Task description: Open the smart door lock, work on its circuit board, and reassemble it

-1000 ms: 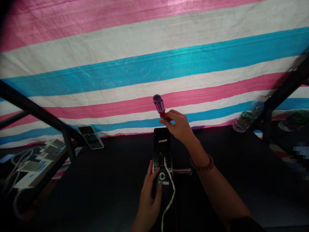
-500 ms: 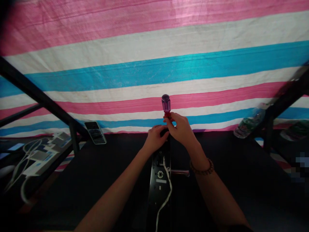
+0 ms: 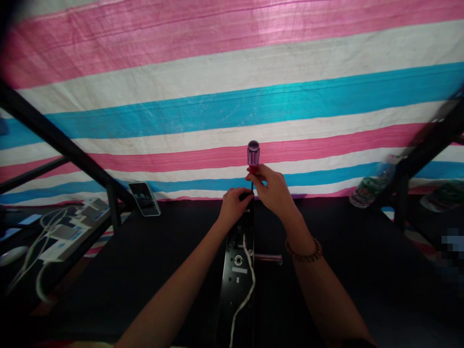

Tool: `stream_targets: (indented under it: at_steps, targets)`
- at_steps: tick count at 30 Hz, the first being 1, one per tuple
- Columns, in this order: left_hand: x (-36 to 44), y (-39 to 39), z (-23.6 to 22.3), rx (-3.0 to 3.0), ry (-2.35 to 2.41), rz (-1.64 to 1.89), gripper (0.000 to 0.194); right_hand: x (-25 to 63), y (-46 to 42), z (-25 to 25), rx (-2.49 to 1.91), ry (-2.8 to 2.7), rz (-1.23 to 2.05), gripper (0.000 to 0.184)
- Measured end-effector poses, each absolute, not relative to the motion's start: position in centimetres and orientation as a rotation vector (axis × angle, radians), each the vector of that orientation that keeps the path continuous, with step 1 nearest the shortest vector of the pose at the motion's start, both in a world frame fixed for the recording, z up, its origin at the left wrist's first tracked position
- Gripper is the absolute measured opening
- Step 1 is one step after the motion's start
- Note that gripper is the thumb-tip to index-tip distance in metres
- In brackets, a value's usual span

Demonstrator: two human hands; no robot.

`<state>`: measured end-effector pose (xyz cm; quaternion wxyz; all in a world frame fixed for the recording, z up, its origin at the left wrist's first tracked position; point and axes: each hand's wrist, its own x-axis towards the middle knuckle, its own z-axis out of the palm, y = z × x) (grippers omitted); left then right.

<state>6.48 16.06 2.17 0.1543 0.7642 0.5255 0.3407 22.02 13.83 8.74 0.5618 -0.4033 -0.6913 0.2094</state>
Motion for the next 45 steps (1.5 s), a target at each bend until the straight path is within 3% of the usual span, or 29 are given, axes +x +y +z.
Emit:
stream_targets:
  at_steps: [6,12,18,29,45]
  targets:
    - [6.5,16.0,2.4,2.168,1.531,0.949,0.014,22.0,13.3,9.3,-0.925,-1.655,0.485,0.027]
    - [6.4,16.1,2.5,2.163,1.527,0.960,0.013,22.0,13.1,9.5,-0.900,-1.704,0.471,0.027]
    - [6.6,16.1,2.3,2.212,1.560,0.934,0.013,21.4,13.1,9.6,-0.969,-1.679,0.351,0.011]
    - [6.6,16.3,2.1,2.229,1.599,0.896,0.010,21.2,13.3,9.3,-1.053,-1.645,0.320,0.007]
    - [6.7,15.9,3.0,2.249,1.628,0.836,0.011,21.3,12.6,9.9,-0.943,-1.691,0.422,0.028]
